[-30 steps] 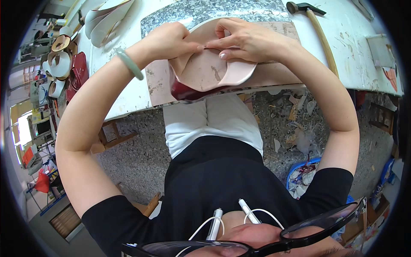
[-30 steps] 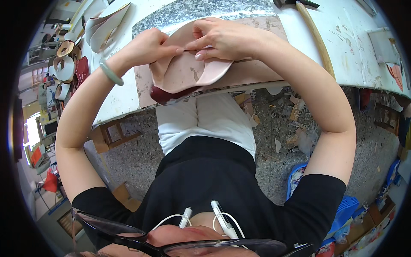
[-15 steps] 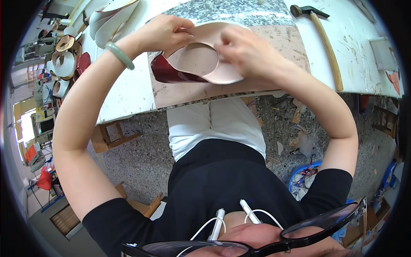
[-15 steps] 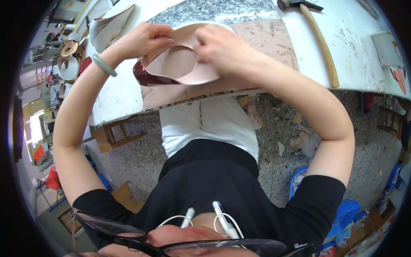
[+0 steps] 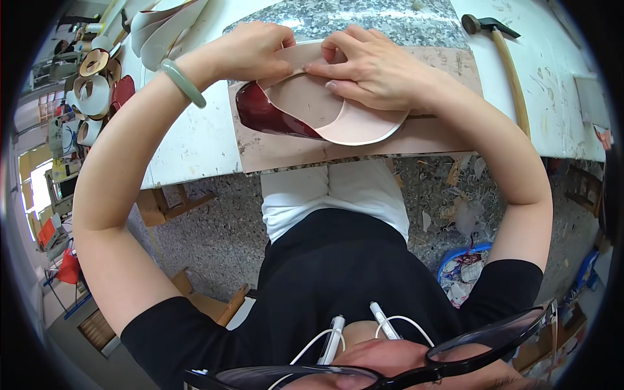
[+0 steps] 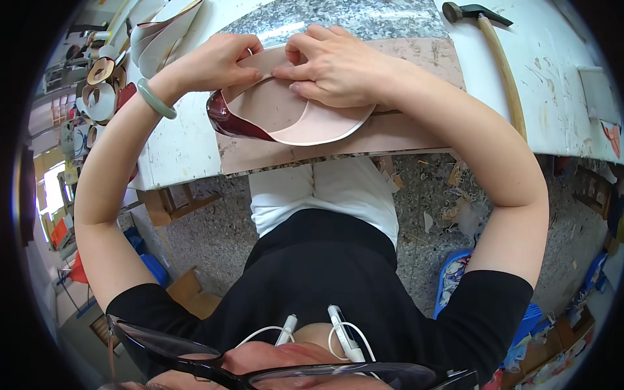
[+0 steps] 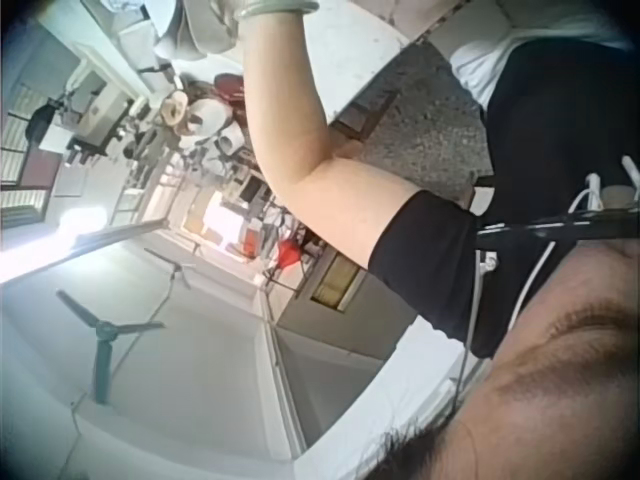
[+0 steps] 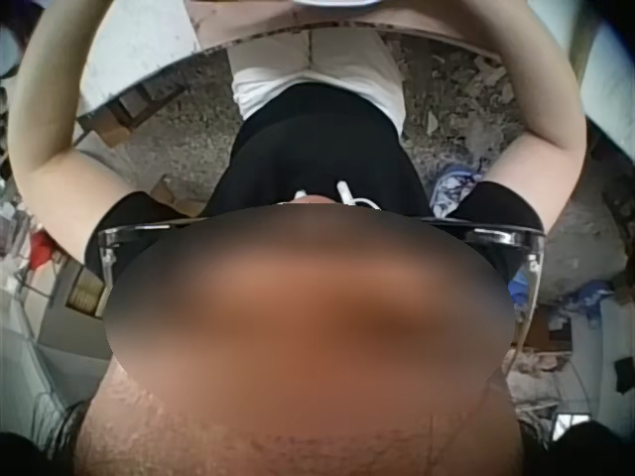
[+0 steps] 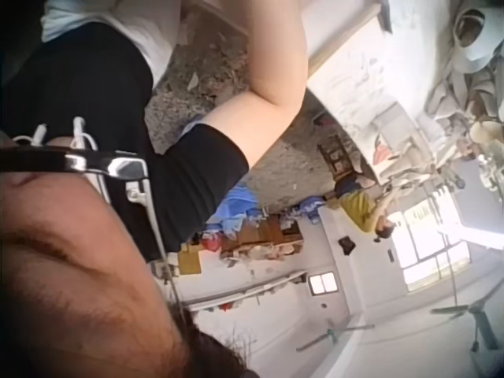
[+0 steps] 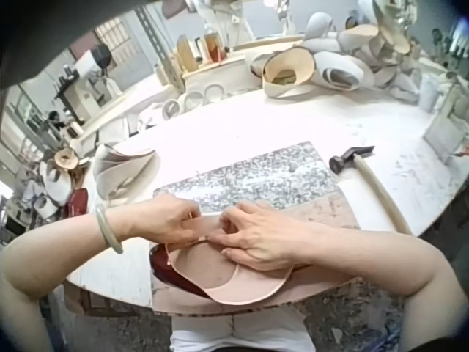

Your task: The person assembles shoe heel counters by fitting and pressing the lining into each upper piece by hand, then tapping the internal seams with a hammer.

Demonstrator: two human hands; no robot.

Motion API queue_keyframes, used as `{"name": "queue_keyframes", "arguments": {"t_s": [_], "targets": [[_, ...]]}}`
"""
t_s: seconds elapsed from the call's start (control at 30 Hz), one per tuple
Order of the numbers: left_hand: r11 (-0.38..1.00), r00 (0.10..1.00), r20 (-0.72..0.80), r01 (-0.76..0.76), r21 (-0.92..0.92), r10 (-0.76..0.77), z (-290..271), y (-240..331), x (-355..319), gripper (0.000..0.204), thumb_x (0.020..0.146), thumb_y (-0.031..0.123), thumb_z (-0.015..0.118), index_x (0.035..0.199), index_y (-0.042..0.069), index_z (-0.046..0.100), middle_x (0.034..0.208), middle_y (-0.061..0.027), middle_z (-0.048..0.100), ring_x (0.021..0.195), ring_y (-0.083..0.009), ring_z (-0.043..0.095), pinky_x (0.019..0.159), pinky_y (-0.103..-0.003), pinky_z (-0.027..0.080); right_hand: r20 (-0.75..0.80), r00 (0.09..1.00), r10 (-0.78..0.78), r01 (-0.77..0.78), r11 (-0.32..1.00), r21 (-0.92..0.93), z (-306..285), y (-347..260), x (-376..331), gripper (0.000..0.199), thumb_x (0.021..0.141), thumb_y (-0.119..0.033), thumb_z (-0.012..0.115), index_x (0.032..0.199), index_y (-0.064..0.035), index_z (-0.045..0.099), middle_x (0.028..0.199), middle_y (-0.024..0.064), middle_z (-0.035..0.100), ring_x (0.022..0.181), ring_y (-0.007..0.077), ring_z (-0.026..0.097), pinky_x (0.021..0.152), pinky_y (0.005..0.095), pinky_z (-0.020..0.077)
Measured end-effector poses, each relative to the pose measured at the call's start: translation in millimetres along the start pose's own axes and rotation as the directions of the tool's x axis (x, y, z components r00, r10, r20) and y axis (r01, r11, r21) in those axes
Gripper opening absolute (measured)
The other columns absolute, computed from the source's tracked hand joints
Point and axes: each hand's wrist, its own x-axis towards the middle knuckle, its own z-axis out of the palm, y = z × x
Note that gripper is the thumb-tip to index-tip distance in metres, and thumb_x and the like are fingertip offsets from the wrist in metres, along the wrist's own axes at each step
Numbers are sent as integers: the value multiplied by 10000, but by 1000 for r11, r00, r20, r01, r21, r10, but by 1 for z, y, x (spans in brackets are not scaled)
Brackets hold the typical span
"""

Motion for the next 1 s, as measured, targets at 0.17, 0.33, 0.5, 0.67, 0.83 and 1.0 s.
{"name": "queue_keyframes", "arguments": {"t_s": [0.17,0.33,0.5,0.67,0.83,1.0], "targets": [[999,998,-61,9,49,-6,5,1,-4,310,754,253,645,945,10,664,820,-187,684,790,-318,670,725,-395,525,134,990,39,-51,995,87,-2,-1,23,318,888,-259,618,1180,-140,656,947,73,499,998,245,503,858,380,434],[996,1000,-14,-14,-92,12,4,-3,-8,303,751,175,675,975,-23,629,840,-204,673,766,-353,649,712,-402,514,-136,983,-123,132,990,58,19,4,18,299,880,-261,630,1150,-138,670,1001,71,522,993,243,506,897,377,444],[993,997,-21,-71,-93,69,4,-11,-6,288,732,134,656,972,-22,622,836,-200,667,765,-350,643,711,-405,506,54,997,-63,58,993,99,8,-1,28,337,920,-345,573,1141,-109,667,1107,50,539,1086,219,496,950,353,411],[999,999,-5,-39,-21,38,6,-3,-5,251,728,119,654,922,-32,601,822,-198,644,787,-370,617,719,-428,491,-7,986,-164,164,985,52,21,6,29,348,917,-366,575,1145,-119,667,1140,42,541,1094,207,489,960,353,403],[949,942,-220,-199,246,255,11,-12,-12,200,742,118,637,882,-20,597,812,-197,610,822,-383,583,759,-450,474,-22,984,-176,178,981,73,19,7,33,386,887,-344,615,1195,-111,636,1159,46,515,1100,215,493,938,354,440],[994,987,-134,-92,-58,84,7,-18,-15,235,728,100,690,932,2,624,832,-181,654,861,-366,620,771,-429,506,18,982,-188,186,980,71,18,6,38,377,893,-361,607,1183,-123,648,1163,53,504,1077,218,491,947,365,440]]}}
